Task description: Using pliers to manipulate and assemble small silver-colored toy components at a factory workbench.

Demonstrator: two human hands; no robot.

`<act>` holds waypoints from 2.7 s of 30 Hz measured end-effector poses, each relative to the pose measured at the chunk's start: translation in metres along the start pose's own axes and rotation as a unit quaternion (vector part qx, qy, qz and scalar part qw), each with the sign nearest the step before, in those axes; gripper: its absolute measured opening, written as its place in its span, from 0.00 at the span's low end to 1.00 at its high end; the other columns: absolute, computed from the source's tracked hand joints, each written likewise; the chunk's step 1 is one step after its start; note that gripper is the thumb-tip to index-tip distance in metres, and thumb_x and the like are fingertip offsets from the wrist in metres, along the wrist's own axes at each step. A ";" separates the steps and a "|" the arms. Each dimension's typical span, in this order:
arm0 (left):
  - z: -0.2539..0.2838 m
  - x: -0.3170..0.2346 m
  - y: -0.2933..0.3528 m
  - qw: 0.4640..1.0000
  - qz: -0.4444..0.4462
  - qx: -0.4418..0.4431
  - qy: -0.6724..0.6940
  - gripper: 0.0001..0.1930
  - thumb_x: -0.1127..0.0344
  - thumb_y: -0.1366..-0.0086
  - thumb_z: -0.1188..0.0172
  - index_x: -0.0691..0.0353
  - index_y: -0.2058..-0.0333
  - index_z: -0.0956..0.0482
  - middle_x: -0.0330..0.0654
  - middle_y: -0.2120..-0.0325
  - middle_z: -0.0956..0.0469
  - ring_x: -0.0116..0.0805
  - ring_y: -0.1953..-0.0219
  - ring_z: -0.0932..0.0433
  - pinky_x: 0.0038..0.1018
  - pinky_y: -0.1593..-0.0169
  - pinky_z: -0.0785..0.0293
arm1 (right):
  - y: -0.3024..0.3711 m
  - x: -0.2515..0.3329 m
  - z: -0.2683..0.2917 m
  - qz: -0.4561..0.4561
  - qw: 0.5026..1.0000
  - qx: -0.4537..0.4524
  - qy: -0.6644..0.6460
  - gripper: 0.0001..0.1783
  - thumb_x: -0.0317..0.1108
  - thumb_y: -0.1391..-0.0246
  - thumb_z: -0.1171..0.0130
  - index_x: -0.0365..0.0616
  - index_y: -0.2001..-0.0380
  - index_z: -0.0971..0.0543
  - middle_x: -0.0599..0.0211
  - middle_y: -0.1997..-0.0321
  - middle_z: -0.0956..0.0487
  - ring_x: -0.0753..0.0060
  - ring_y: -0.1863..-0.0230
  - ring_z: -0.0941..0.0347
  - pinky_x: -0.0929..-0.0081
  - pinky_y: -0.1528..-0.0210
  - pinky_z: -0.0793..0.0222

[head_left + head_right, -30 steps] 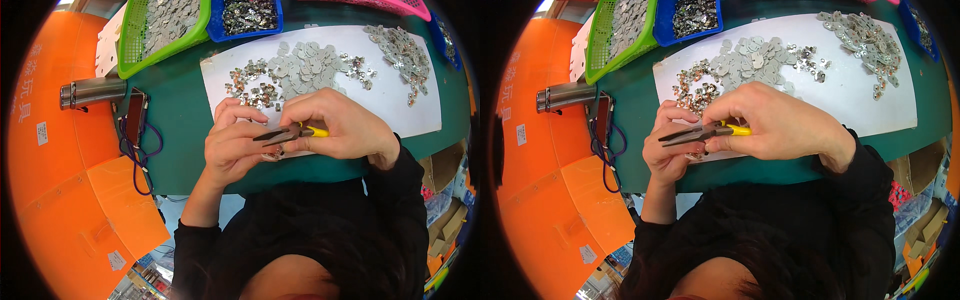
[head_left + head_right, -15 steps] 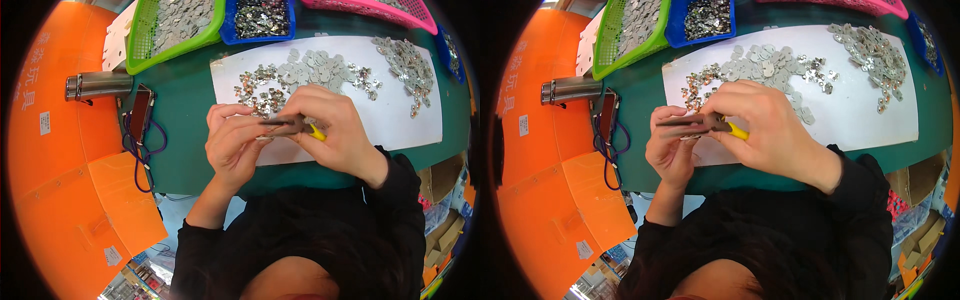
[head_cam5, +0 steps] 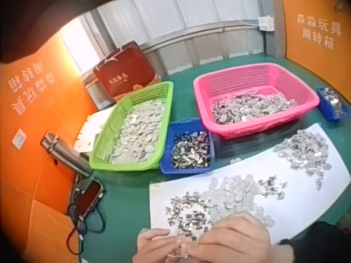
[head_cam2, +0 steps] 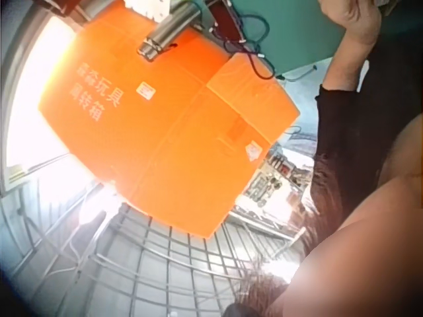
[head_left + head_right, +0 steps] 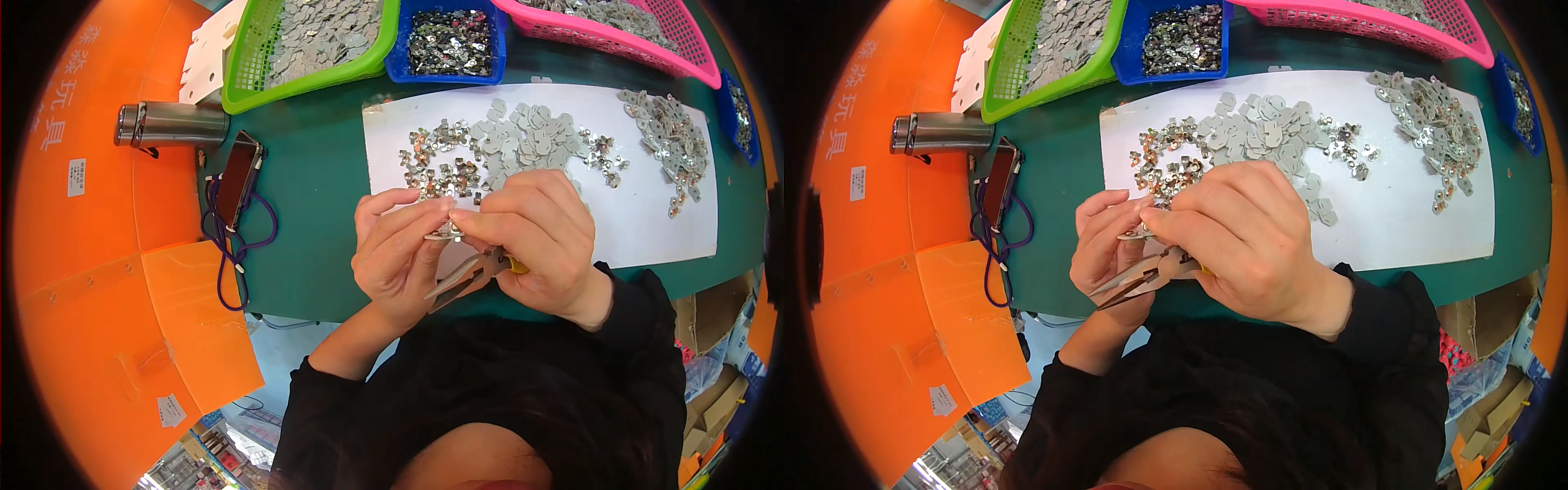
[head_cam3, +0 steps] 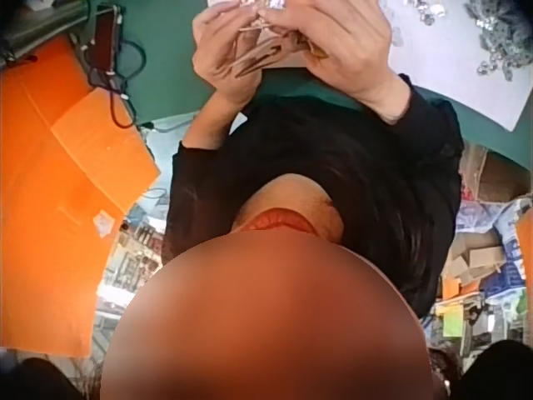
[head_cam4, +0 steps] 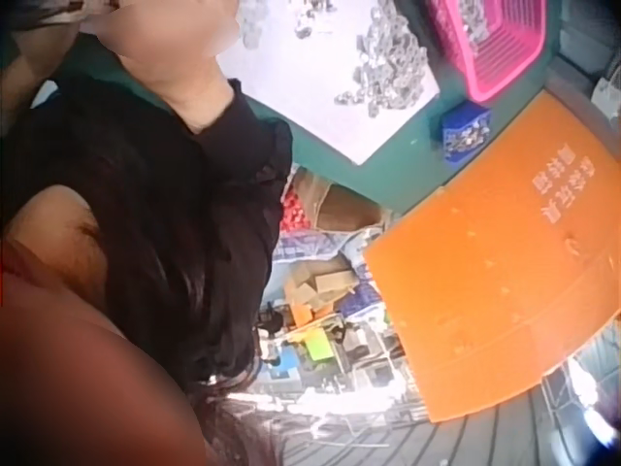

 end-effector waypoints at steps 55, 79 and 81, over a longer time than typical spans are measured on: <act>0.022 -0.019 0.007 0.980 -0.098 -0.020 -0.171 0.09 0.64 0.41 0.34 0.54 0.62 0.16 0.31 0.65 0.16 0.36 0.56 0.23 0.40 0.41 0.42 | -0.004 0.015 0.020 -0.014 0.943 0.199 0.267 0.29 0.34 0.78 0.29 0.47 0.63 0.20 0.72 0.73 0.31 0.66 0.70 0.34 0.67 0.69 0.42; 0.019 -0.029 0.006 0.939 -0.151 0.049 -0.305 0.07 0.63 0.35 0.40 0.55 0.63 0.17 0.34 0.66 0.16 0.36 0.55 0.23 0.41 0.37 0.44 | -0.004 0.022 0.021 0.031 0.895 0.251 0.368 0.28 0.36 0.72 0.30 0.46 0.59 0.19 0.73 0.72 0.33 0.70 0.71 0.36 0.70 0.69 0.44; 0.020 -0.028 0.005 0.939 -0.148 0.044 -0.307 0.08 0.65 0.41 0.38 0.54 0.62 0.16 0.32 0.64 0.17 0.35 0.54 0.22 0.42 0.39 0.44 | -0.005 0.021 0.021 0.035 0.893 0.254 0.369 0.27 0.36 0.72 0.31 0.46 0.60 0.19 0.73 0.72 0.33 0.70 0.71 0.36 0.70 0.69 0.44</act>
Point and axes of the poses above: each hand's wrist, its own y-axis away from the middle knuckle, its own z-axis out of the back of the hand, x = y × z, the point moved 6 cm from there along -y, towards the middle knuckle
